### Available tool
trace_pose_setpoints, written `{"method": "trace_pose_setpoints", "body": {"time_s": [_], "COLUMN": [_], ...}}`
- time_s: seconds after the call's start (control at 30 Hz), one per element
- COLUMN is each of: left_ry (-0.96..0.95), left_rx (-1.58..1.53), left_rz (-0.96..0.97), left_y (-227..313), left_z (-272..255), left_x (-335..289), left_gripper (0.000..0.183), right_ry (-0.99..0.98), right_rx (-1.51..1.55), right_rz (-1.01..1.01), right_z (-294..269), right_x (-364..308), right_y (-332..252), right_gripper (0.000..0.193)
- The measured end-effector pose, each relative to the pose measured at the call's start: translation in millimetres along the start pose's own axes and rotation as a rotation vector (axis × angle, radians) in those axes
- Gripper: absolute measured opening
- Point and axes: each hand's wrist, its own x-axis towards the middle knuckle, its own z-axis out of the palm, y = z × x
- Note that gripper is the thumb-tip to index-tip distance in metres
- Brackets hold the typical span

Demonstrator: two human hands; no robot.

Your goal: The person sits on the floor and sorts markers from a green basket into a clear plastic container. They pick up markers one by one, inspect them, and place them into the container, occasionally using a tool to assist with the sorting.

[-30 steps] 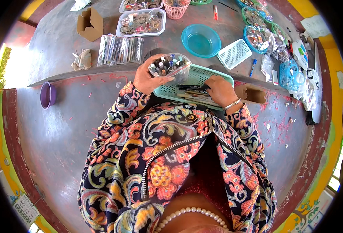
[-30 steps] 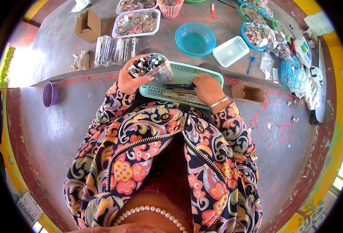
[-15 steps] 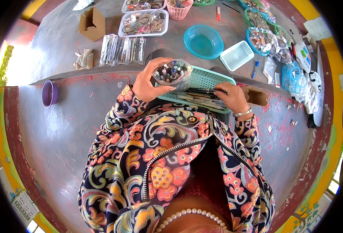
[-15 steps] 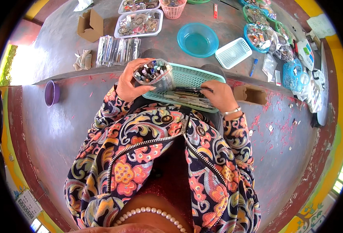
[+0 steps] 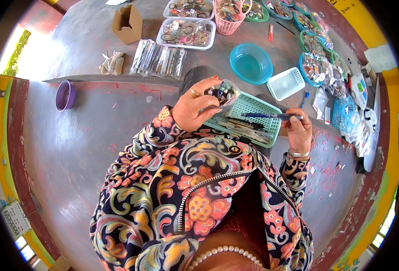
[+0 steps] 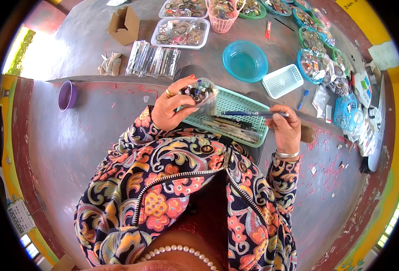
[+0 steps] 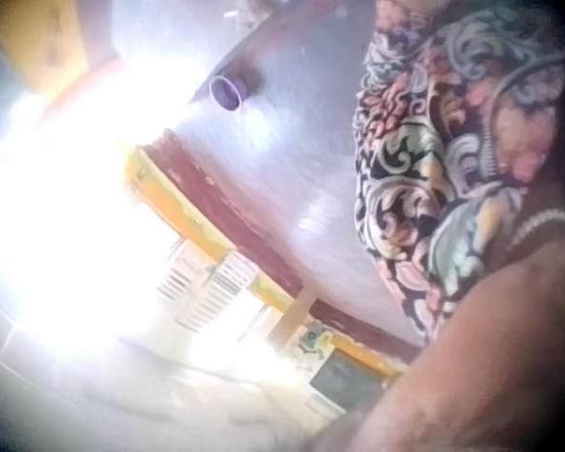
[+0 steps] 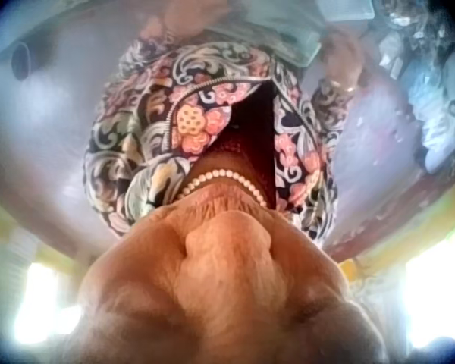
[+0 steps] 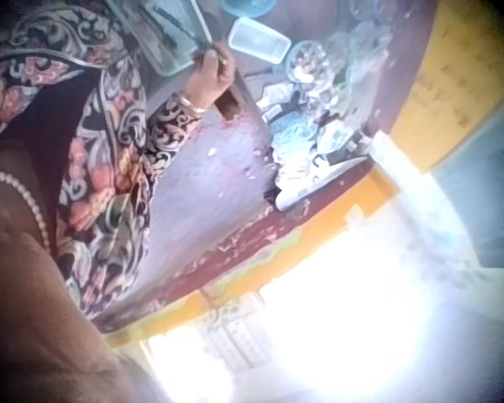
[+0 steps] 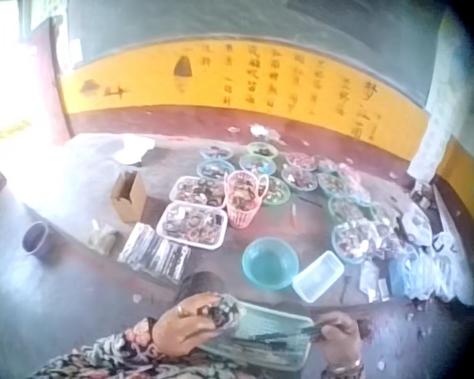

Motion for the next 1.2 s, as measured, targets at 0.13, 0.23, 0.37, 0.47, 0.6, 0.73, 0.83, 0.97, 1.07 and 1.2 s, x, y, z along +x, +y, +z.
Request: {"method": "trace_pose_setpoints", "body": {"time_s": [0.13, 0.23, 0.37, 0.47, 0.6, 0.73, 0.83, 0.97, 1.07, 1.2], "left_ry": [0.021, 0.012, -0.009, 0.009, 0.131, 0.175, 0.179, 0.188, 0.177, 0.140], "left_rx": [-0.006, 0.015, 0.052, 0.150, 0.387, 0.530, 0.558, 0.608, 0.636, 0.625], "left_rz": [0.001, -0.019, 0.013, 0.026, 0.089, 0.161, 0.168, 0.217, 0.241, 0.252], "left_y": [-3, 2, 4, 10, 21, 21, 20, 21, 20, 22], "left_z": [0, -2, -1, -6, -7, -3, 0, 2, 3, 2], "left_x": [-4, -5, -3, -2, -4, -6, -7, -8, -12, -11], "left_gripper": [0.018, 0.017, 0.016, 0.014, 0.021, 0.031, 0.032, 0.031, 0.030, 0.030], "right_ry": [-0.018, -0.022, -0.030, -0.062, -0.156, -0.161, -0.192, -0.274, -0.297, -0.307], "right_rx": [0.186, 0.211, 0.143, 0.092, 0.018, -0.103, -0.202, -0.264, -0.379, -0.574], "right_rz": [-0.103, -0.153, -0.161, -0.187, -0.289, -0.377, -0.394, -0.354, -0.357, -0.404], "right_z": [2, 9, 26, 40, 60, 83, 98, 121, 131, 135], "right_x": [8, 12, 15, 19, 21, 22, 21, 21, 24, 26], "right_y": [1, -5, -19, -28, -46, -60, -65, -74, -74, -77], "right_gripper": [0.030, 0.030, 0.028, 0.029, 0.024, 0.023, 0.024, 0.023, 0.021, 0.018]}}
